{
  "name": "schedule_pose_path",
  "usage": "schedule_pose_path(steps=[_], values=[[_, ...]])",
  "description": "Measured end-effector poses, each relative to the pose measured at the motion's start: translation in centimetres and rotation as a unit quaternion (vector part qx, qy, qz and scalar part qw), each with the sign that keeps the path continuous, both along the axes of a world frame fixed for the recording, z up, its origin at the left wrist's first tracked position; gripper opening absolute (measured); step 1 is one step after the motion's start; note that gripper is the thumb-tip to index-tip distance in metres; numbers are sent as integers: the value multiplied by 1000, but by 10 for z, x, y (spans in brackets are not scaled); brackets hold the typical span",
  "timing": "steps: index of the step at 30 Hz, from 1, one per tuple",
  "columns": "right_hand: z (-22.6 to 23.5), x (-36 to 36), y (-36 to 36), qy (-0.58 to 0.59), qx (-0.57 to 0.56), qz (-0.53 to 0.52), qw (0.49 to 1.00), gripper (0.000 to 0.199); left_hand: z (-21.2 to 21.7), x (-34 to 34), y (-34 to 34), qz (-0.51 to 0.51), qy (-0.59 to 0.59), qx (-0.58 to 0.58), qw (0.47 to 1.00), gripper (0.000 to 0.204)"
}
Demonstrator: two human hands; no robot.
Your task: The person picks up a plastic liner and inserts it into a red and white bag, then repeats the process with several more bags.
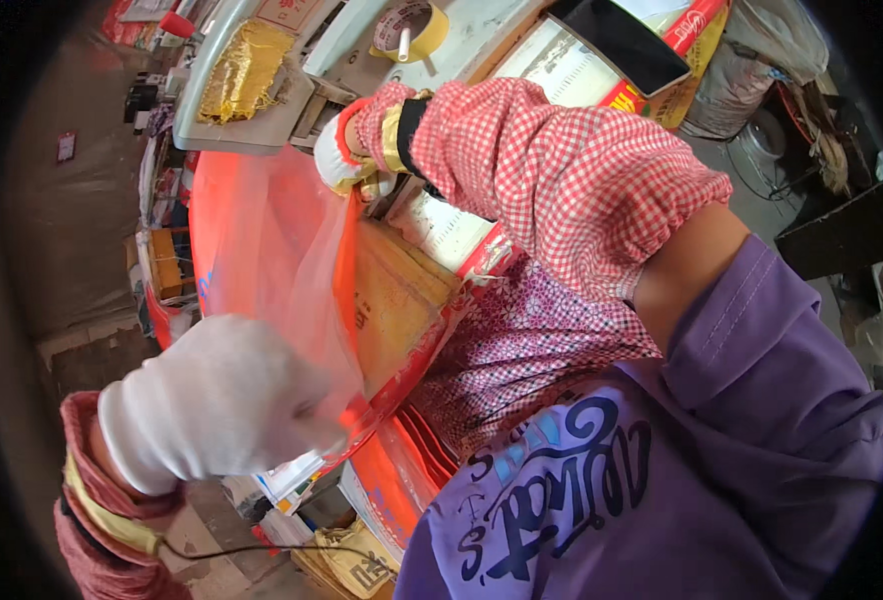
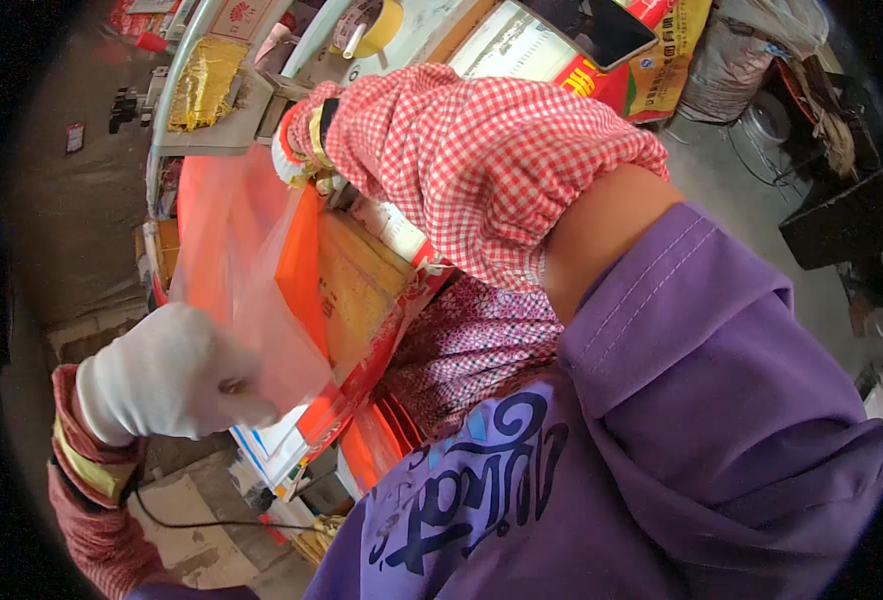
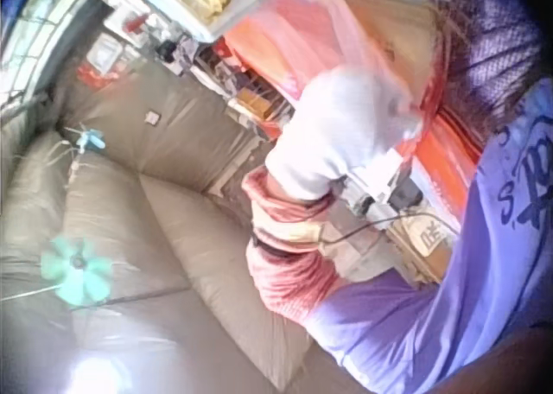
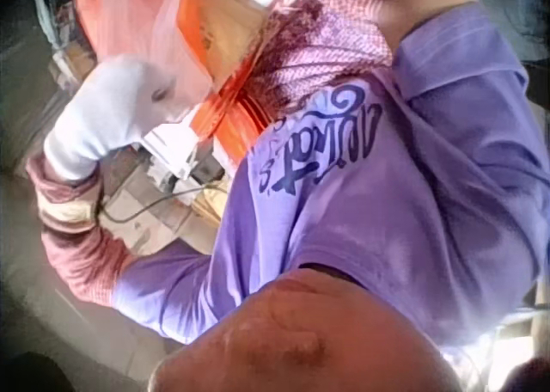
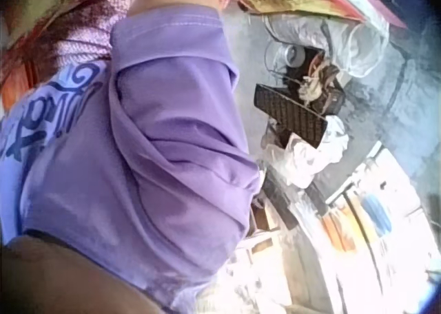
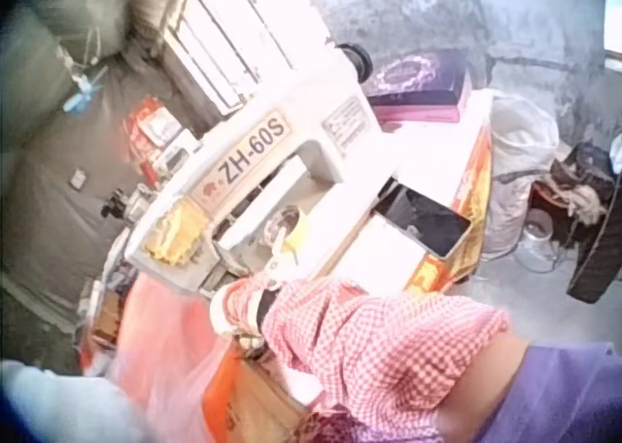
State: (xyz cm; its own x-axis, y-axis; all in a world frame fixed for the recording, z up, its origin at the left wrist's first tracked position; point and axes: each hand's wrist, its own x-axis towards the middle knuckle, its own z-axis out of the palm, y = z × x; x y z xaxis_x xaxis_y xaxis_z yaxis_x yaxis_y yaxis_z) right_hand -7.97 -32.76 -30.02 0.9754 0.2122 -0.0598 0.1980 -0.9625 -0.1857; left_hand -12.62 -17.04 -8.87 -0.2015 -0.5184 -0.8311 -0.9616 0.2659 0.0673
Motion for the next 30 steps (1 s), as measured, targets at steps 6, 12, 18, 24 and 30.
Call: schedule_pose_path(steps=[6, 12, 18, 24, 30], values=[[-8, 8, 13, -15, 35, -64, 997, 17, 10, 0, 8, 50, -266, 176, 946, 39], [-10, 12, 49, -8, 73, -156, 985, 15, -34, -25, 77, -216, 20, 49, 975, 10], [-21, -78, 152, -179, 81, -431, 881, 12, -86, -84, 33, -216, 83, 162, 959, 13], [-24, -84, 140, -331, -116, -460, 816, 9, -41, -75, 44, -156, 39, 207, 965, 16], [-66, 20, 116, -276, -57, -494, 822, 11, -48, -71, 41, -74, 66, 196, 976, 19]])
